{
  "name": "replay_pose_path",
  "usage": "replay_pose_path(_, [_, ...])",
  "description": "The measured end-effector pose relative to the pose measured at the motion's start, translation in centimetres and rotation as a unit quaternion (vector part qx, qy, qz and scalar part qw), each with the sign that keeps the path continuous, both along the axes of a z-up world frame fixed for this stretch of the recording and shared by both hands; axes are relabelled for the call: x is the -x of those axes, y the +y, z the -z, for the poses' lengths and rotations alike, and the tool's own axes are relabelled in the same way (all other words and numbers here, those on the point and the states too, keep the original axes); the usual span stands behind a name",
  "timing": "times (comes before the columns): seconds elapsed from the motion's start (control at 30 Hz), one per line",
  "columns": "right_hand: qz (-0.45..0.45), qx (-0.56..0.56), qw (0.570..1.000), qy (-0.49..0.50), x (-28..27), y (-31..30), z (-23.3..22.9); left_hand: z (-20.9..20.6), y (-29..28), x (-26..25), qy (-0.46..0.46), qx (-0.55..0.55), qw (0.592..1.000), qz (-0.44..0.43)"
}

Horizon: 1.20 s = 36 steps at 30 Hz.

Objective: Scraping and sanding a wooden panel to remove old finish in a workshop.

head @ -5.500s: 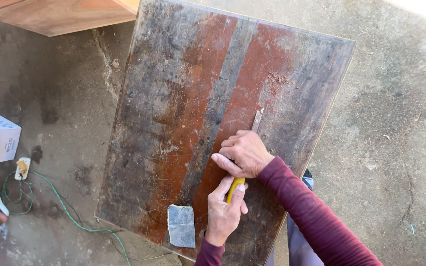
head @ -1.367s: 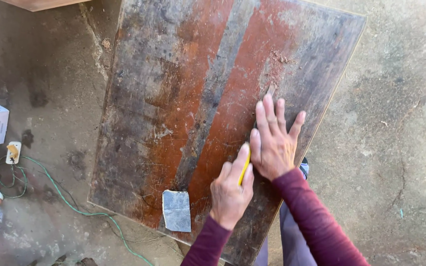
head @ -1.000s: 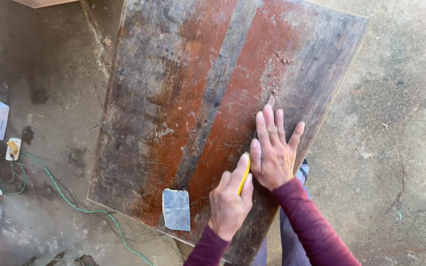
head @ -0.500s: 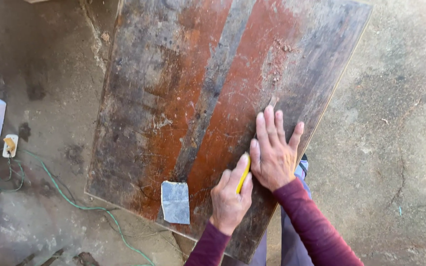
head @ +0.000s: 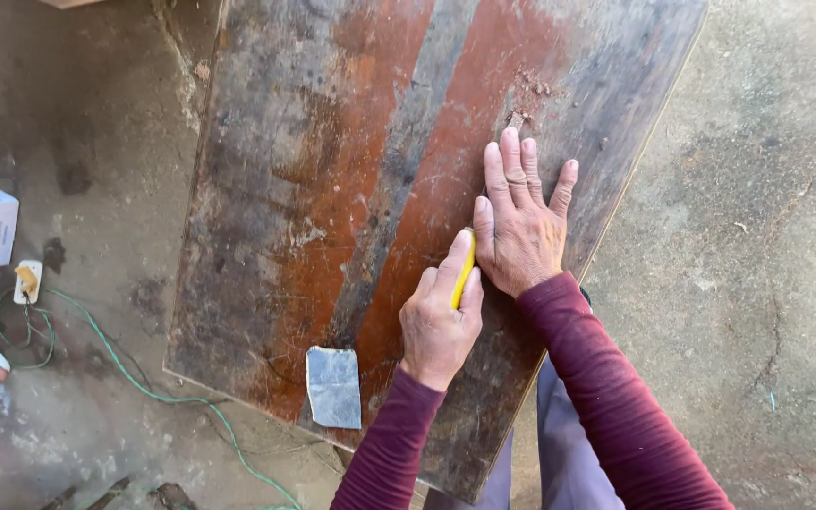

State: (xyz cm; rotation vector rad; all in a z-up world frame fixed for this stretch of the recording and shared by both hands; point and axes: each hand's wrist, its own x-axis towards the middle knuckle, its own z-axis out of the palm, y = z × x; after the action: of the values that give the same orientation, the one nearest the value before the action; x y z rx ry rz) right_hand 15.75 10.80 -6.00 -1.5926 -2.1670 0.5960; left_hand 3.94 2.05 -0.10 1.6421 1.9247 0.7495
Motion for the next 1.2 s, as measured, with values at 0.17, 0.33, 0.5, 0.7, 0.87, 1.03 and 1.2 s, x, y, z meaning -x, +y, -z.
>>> replay_pose_path(0.17, [-0.021, -0.026, 0.999, 0.029, 0.0, -1.2, -0.2, -0.8, -0.7, -0.1, -0.001, -0.044, 0.999, 0.021])
replay_pose_path(0.33, [-0.005, 0.001, 1.000, 0.020, 0.4, 0.3, -0.2, -1.0, 0.7, 0.0, 0.017, 0.053, 0.998, -0.011])
replay_pose_path(0.5, [-0.016, -0.001, 1.000, 0.021, 0.3, -1.1, 0.0, -0.8, -0.9, -0.1, 0.011, 0.004, 1.000, 0.001])
replay_pose_path(0.7, [-0.006, 0.014, 1.000, 0.024, 0.5, -0.6, -0.4, -0.9, -0.3, 0.2, 0.019, 0.008, 1.000, 0.007])
replay_pose_path(0.87, [-0.014, 0.005, 1.000, 0.013, 0.6, -0.7, 0.1, -0.7, -0.4, 0.5, -0.002, 0.068, 0.997, -0.018])
replay_pose_path(1.03, [-0.004, 0.013, 1.000, 0.021, 0.6, -0.6, -0.4, -0.9, -0.1, 0.5, 0.008, 0.014, 1.000, 0.010])
replay_pose_path(1.2, [-0.002, 0.012, 1.000, 0.017, 0.6, -0.4, 0.0, -0.8, -0.3, 0.7, 0.014, 0.037, 0.999, -0.001])
